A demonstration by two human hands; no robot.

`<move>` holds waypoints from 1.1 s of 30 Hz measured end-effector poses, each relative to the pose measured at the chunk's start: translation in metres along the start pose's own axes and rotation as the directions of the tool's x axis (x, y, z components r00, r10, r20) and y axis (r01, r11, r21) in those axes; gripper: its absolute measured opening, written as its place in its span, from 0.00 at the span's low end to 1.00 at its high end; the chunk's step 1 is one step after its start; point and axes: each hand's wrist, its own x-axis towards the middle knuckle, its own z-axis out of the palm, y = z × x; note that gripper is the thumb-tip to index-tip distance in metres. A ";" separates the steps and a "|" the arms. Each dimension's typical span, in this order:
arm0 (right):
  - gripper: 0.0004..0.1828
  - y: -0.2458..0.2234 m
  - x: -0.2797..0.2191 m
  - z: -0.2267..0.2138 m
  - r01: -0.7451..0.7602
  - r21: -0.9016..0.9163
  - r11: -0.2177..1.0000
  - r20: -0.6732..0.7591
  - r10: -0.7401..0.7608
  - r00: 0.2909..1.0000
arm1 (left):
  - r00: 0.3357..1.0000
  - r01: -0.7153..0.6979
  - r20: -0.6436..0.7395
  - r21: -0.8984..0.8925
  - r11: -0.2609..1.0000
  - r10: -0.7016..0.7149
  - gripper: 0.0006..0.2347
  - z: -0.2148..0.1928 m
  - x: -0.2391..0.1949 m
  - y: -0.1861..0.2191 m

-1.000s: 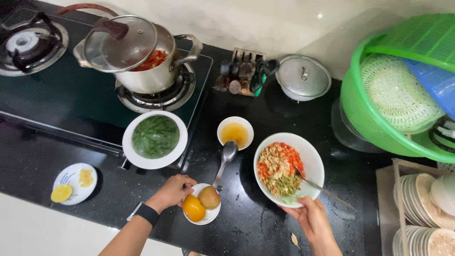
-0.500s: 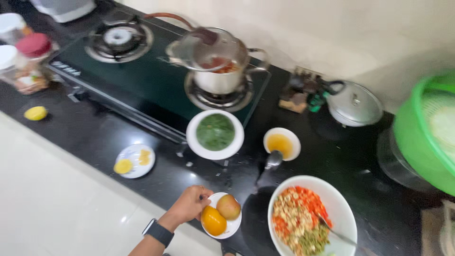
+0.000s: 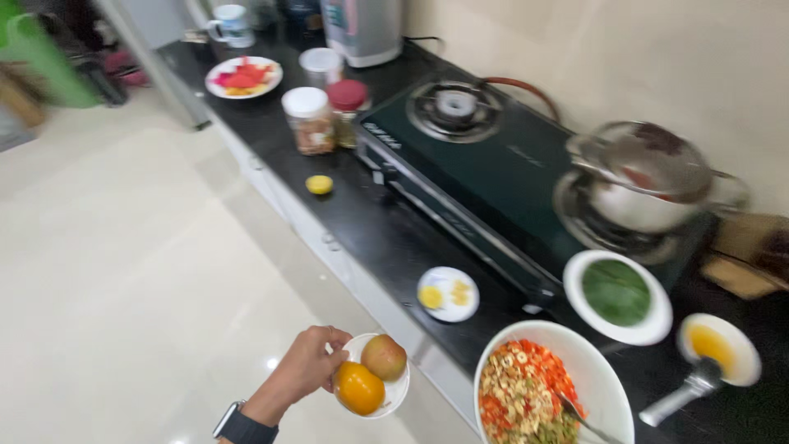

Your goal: The person retrieves a fork and spoon from a cabinet, then arranges fruits on a plate. They squeeze lime juice into a bowl of chopped vegetables, mix the salad, and add cooked tomatoes from a pot. The person washes the pot and continues mixing the salad.

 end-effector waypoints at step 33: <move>0.32 0.010 0.113 0.849 -0.003 0.161 0.987 0.403 -0.063 0.913 | 0.803 0.237 -0.469 -0.315 0.919 -0.368 0.14 -0.511 0.173 -0.112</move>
